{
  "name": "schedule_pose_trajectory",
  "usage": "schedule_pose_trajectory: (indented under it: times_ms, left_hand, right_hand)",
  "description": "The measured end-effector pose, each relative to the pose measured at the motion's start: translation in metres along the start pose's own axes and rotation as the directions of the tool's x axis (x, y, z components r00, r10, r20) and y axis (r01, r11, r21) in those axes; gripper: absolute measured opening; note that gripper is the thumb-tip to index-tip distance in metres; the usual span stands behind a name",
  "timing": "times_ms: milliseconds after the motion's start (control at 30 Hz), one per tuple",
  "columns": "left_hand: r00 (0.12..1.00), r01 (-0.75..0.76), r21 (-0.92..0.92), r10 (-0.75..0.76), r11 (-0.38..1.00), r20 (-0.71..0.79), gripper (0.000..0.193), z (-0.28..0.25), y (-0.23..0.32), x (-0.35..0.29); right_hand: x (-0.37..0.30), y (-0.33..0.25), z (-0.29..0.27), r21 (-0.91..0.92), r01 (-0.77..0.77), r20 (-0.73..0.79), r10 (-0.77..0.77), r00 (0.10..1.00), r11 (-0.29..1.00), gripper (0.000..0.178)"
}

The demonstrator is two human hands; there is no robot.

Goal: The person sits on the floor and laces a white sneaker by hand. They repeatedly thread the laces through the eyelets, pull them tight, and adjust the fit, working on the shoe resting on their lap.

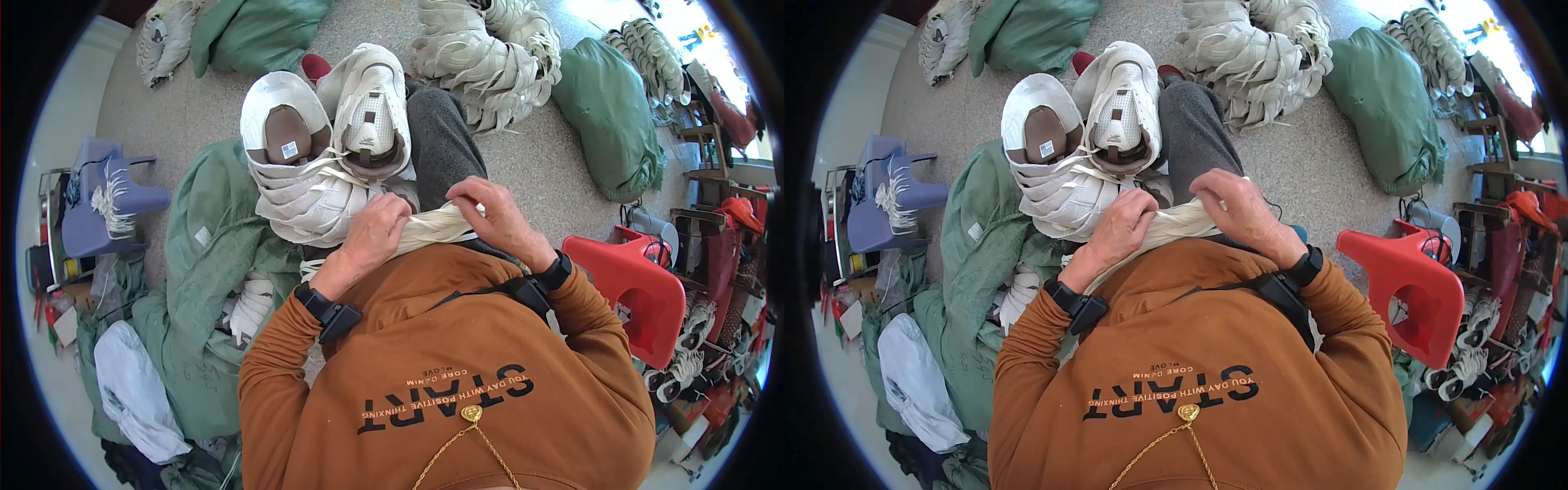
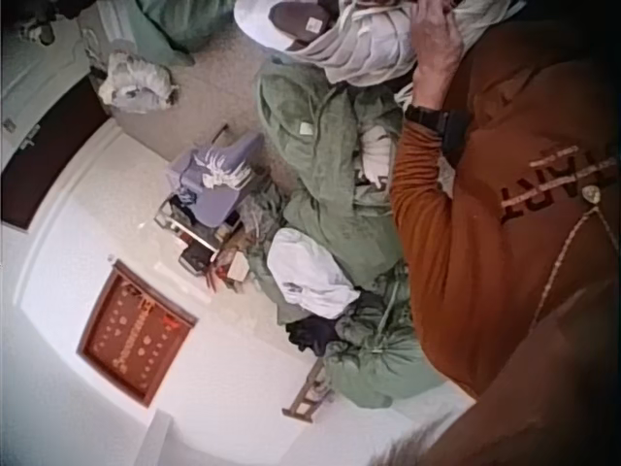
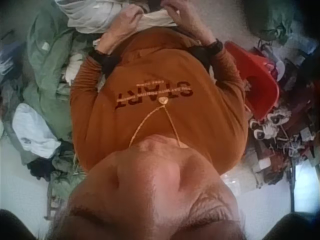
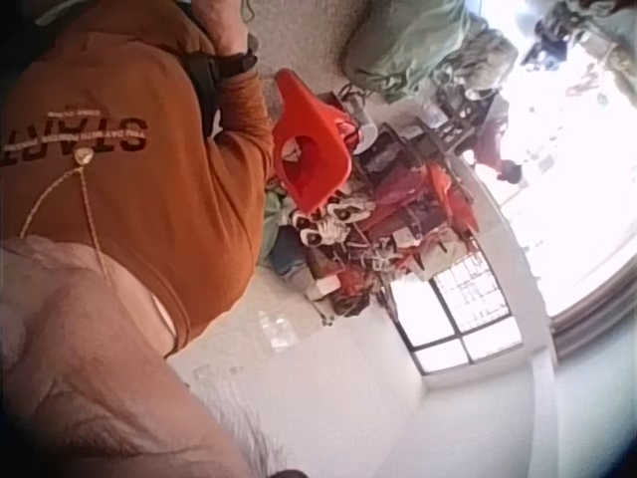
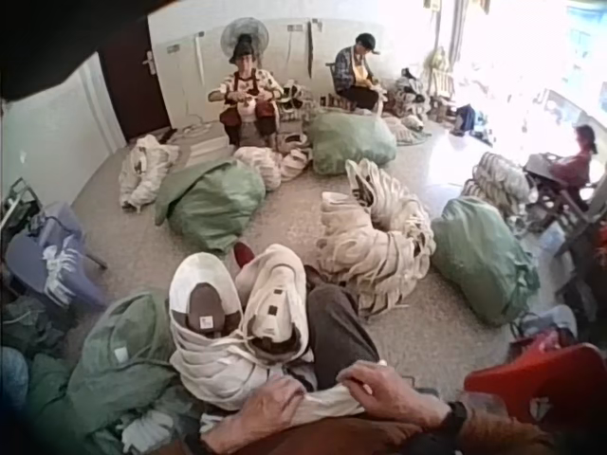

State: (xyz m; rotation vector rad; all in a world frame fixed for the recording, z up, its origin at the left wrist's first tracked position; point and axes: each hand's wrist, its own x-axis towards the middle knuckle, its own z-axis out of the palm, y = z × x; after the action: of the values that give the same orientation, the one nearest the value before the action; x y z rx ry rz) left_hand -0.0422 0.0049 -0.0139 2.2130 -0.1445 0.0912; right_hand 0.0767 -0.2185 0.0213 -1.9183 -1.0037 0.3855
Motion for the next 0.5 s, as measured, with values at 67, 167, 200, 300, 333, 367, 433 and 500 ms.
schedule_pose_trajectory:
  times_ms: [67,167,200,300,333,367,433,500]
  left_hand:
    - [0.981,0.195,-0.227,-0.188,0.954,0.051,0.005,-0.01,0.017,0.002]
    - [0.938,0.346,-0.525,-0.305,0.777,0.168,0.005,-0.025,0.035,0.012]
    - [0.951,0.307,-0.45,-0.282,0.838,0.125,0.005,-0.034,0.04,0.017]
    - [0.98,0.174,-0.199,-0.19,0.964,-0.064,0.005,-0.065,0.041,0.02]
    - [0.975,0.151,-0.086,-0.163,0.985,-0.15,0.005,-0.072,0.036,0.016]
    - [0.964,0.138,0.03,-0.127,0.99,-0.235,0.005,-0.081,0.031,0.011]
    - [0.928,0.278,0.134,-0.23,0.951,-0.293,0.007,-0.102,0.021,-0.002]
    - [0.885,0.379,0.16,-0.306,0.912,-0.352,0.006,-0.121,0.015,-0.021]
  right_hand:
    - [0.003,-0.001,0.015,0.096,0.074,-0.01,-0.073,0.997,0.993,0.011]
    - [0.009,-0.018,0.022,0.264,-0.142,0.227,0.081,0.97,0.954,0.017]
    - [0.012,-0.023,0.015,0.26,-0.243,0.352,0.142,0.925,0.935,0.018]
    - [0.016,-0.022,-0.013,0.398,-0.383,0.449,0.187,0.874,0.834,0.018]
    - [0.015,-0.018,-0.024,0.424,-0.418,0.457,0.208,0.865,0.803,0.019]
    - [0.01,-0.011,-0.033,0.448,-0.357,0.419,0.161,0.894,0.82,0.024]
    - [-0.005,0.001,-0.047,0.6,-0.354,0.305,0.204,0.93,0.717,0.029]
    - [-0.02,0.012,-0.061,0.803,-0.339,0.248,0.243,0.938,0.49,0.032]
